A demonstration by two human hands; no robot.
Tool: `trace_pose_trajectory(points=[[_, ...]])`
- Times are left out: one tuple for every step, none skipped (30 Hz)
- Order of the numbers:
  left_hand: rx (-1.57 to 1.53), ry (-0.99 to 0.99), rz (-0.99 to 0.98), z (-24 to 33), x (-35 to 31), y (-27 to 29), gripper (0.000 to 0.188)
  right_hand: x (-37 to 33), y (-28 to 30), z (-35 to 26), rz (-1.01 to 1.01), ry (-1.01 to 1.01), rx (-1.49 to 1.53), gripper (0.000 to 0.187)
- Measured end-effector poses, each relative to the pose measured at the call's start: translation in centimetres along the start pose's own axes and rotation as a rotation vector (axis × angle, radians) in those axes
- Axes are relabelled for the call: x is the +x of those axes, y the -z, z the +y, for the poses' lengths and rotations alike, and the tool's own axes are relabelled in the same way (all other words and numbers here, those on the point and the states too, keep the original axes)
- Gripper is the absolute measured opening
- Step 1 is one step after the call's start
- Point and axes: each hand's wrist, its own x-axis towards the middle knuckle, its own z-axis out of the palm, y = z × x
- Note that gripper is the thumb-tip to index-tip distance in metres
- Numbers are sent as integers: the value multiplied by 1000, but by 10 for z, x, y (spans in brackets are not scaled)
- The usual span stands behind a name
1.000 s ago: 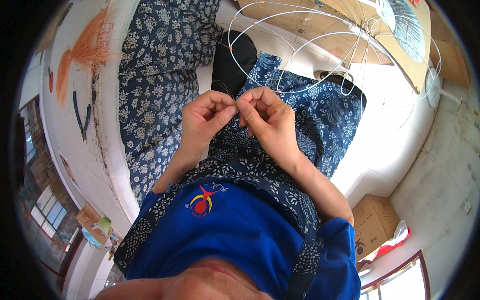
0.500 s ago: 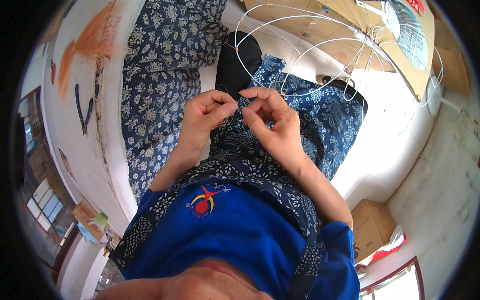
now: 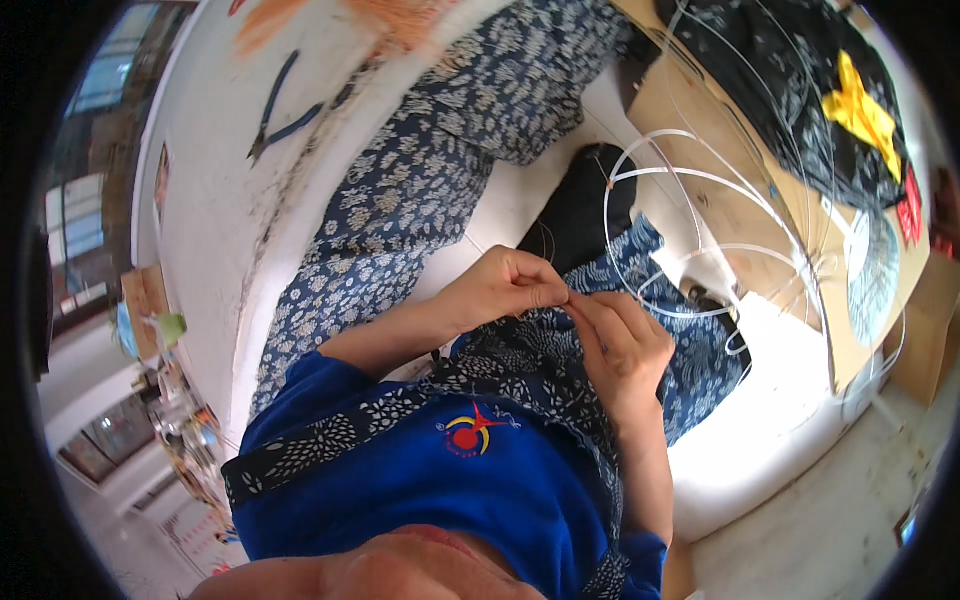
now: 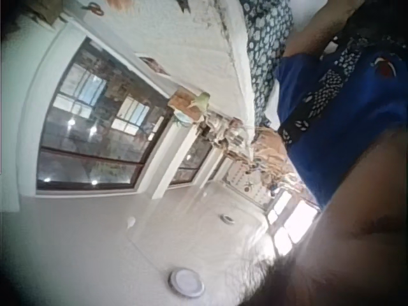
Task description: Assembling a wire frame and attaching orange decorative fibers to create a seasonal or decorative item.
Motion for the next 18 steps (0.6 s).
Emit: trace_pose_trajectory(points=[[12, -22, 0, 1, -3, 3, 14, 2, -1, -1, -15, 13, -44, 18], [7, -39, 15, 3, -6, 6, 14, 4, -2, -2, -27, 18, -94, 17], [110, -72, 7, 6, -11, 11, 14, 10, -2, -4, -49, 63, -84, 15], [213, -102, 1, 9, -17, 16, 14, 16, -3, -7, -58, 83, -81, 15], [208, -113, 8, 13, -22, 20, 14, 24, -2, -11, -114, 56, -38, 14], [267, -195, 129, 19, -28, 23, 14, 33, -2, -13, -171, 30, 5, 13], [324, -275, 253, 24, -37, 28, 13, 45, -6, -14, -124, -38, 73, 12], [360, -182, 392, 32, -43, 37, 12, 65, -9, -11, -69, -22, 69, 15], [266, -210, 478, 31, -48, 49, 12, 91, -15, -23, -92, 45, 20, 30], [172, -235, 561, 29, -53, 59, 12, 112, -27, -35, -138, 188, -79, 50], [175, -234, 562, 23, -60, 65, 12, 135, -46, -49, -203, 358, -31, 61], [42, -275, 568, 20, -65, 70, 11, 155, -73, -63, -191, 497, -16, 63], [-88, -310, 567, 19, -69, 71, 10, 175, -101, -77, -136, 632, -40, 63], [-87, -303, 563, 17, -73, 70, 10, 193, -131, -89, -88, 768, -58, 62], [-160, -386, 573, 15, -77, 69, 9, 214, -162, -99, 57, 863, -117, 58], [-233, -472, 585, 15, -82, 71, 9, 226, -184, -108, 204, 958, -174, 54], [-233, -479, 592, 15, -86, 74, 9, 226, -189, -119, 198, 968, -167, 54], [-239, -484, 599, 15, -90, 73, 9, 227, -192, -129, 102, 963, -567, 46]])
